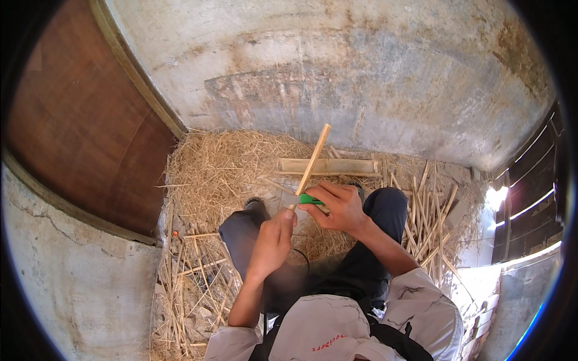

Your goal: The person whittles and shapes a thin wooden strip using a small green knife while holding it against another perpendicular wooden strip to create a joint.

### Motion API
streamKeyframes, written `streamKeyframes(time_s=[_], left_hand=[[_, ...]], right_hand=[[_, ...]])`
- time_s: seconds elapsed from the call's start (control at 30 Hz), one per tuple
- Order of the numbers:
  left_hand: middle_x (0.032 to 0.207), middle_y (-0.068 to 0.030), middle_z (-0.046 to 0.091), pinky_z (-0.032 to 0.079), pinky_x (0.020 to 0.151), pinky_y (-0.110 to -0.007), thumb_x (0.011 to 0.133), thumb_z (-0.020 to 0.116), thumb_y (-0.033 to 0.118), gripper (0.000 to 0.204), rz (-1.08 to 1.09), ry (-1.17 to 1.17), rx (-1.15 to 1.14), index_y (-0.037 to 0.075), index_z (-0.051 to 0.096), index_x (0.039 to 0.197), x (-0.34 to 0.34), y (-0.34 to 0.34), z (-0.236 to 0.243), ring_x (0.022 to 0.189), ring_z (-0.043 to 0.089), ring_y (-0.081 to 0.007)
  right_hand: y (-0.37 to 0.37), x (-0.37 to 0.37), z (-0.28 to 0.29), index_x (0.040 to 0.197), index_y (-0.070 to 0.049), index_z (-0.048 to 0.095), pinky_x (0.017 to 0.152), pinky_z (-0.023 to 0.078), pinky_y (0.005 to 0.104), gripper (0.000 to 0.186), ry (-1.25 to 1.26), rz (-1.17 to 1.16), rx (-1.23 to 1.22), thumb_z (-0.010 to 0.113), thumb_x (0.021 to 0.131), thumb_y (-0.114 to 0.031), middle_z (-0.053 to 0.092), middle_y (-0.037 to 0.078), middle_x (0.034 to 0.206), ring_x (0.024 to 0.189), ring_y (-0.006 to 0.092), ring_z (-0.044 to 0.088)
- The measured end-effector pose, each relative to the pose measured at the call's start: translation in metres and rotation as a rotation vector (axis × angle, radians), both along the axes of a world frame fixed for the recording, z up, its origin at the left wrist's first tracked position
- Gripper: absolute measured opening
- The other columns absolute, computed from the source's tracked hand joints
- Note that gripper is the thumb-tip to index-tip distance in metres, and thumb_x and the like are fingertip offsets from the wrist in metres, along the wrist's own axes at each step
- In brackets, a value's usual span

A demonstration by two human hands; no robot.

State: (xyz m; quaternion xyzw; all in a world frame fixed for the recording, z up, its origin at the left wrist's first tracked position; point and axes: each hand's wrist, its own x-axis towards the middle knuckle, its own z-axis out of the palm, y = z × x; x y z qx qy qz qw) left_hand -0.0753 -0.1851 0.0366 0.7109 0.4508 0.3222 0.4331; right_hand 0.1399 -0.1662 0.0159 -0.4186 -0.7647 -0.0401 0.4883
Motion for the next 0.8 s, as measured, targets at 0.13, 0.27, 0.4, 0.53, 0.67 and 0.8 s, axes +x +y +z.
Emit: streamKeyframes(time_s=[0.13,0.27,0.4,0.53,0.67,0.8], left_hand=[[0.068,-0.0189,0.051,0.043,0.065,-0.047,0.119,0.040,0.027,0.039,0.006,0.026,0.035,0.000,0.058,0.096,-0.002,-0.001,-0.001,0.062,0.053,-0.0365],[0.071,-0.0230,0.052,0.044,0.067,-0.050,0.119,0.040,0.026,0.039,0.004,0.054,0.065,0.000,0.058,0.096,-0.003,0.001,-0.001,0.066,0.055,-0.0449],[0.071,-0.0240,0.052,0.044,0.067,-0.052,0.119,0.039,0.027,0.040,0.005,0.066,0.069,0.000,0.057,0.096,-0.004,0.001,0.002,0.067,0.057,-0.0465],[0.065,-0.0102,0.049,0.042,0.059,-0.040,0.121,0.036,0.031,0.046,0.004,0.068,0.150,0.002,0.058,0.094,-0.007,0.003,-0.006,0.057,0.050,-0.0223],[0.065,-0.0116,0.049,0.042,0.060,-0.042,0.120,0.037,0.032,0.046,0.024,0.097,0.144,0.001,0.057,0.094,-0.006,-0.005,-0.012,0.058,0.051,-0.0257],[0.079,-0.0273,0.060,0.045,0.071,-0.057,0.118,0.041,0.028,0.038,0.034,0.116,0.067,0.001,0.058,0.097,-0.009,-0.007,-0.013,0.079,0.060,-0.0538]], right_hand=[[0.001,0.005,-0.001,0.101,-0.010,0.077,0.055,0.053,0.0340,0.028,-0.002,-0.039,-0.008,0.091,0.085,-0.027,0.071,0.002,0.082,0.063,0.0220,0.069],[0.003,0.003,0.002,0.100,-0.010,0.077,0.055,0.053,0.0343,0.027,-0.005,-0.043,0.003,0.092,0.084,-0.027,0.071,0.002,0.082,0.063,0.0221,0.069],[0.003,0.006,0.005,0.100,-0.010,0.077,0.056,0.053,0.0344,0.027,-0.023,-0.043,-0.010,0.092,0.084,-0.027,0.071,0.002,0.083,0.063,0.0225,0.069],[0.004,0.005,0.006,0.099,-0.009,0.077,0.057,0.054,0.0342,0.025,-0.031,-0.053,0.012,0.091,0.085,-0.024,0.072,0.004,0.084,0.065,0.0232,0.070],[0.019,0.035,0.004,0.102,-0.012,0.078,0.060,0.057,0.0363,0.023,0.067,-0.215,-0.036,0.085,0.093,-0.031,0.075,0.004,0.088,0.070,0.0252,0.074],[0.033,0.051,0.014,0.104,-0.009,0.078,0.064,0.059,0.0377,0.022,0.127,-0.210,-0.064,0.085,0.094,-0.026,0.078,0.009,0.093,0.075,0.0279,0.076]])
